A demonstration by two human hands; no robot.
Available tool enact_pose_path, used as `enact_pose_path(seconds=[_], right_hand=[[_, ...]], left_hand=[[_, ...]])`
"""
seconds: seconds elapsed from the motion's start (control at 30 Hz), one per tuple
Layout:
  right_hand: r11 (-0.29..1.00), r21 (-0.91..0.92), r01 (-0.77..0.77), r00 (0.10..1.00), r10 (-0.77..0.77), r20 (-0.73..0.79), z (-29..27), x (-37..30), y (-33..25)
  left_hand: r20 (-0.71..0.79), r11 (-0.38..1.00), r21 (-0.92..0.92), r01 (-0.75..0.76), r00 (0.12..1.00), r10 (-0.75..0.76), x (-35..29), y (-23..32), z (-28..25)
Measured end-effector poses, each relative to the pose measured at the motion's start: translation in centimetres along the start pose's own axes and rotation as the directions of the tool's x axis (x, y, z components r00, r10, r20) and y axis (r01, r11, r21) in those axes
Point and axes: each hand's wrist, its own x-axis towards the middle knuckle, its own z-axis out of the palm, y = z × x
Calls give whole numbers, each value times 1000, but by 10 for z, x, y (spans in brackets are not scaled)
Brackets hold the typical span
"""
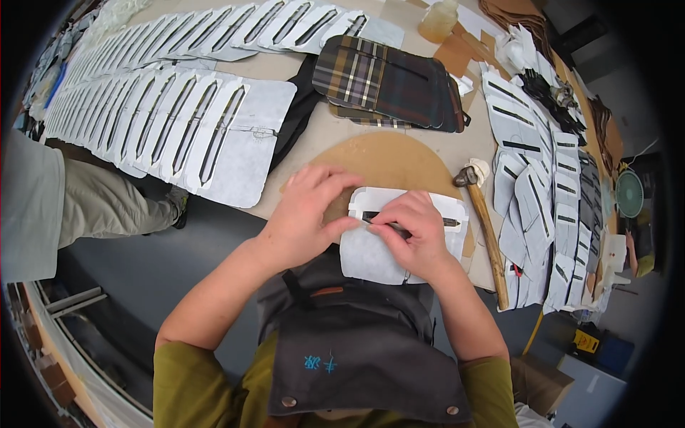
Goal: Assembling a leather pouch by bonding a lining and zipper to leather pieces using a hammer.
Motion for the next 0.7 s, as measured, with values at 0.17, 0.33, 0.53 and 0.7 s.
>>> enact_pose_path(seconds=[0.17,0.33,0.53,0.7], right_hand=[[998,47,-45,997,48,-57,0,-1,2],[990,91,-111,988,120,-96,0,-1,3],[991,62,-120,992,123,-40,-1,-1,4],[992,-66,-112,993,110,-40,2,-2,7]], left_hand=[[310,829,-362,426,894,-325,11,16,-4],[409,469,-694,546,836,-367,19,12,5],[639,10,-717,697,663,-390,20,12,-3],[31,986,-123,109,994,-106,29,5,-16]])
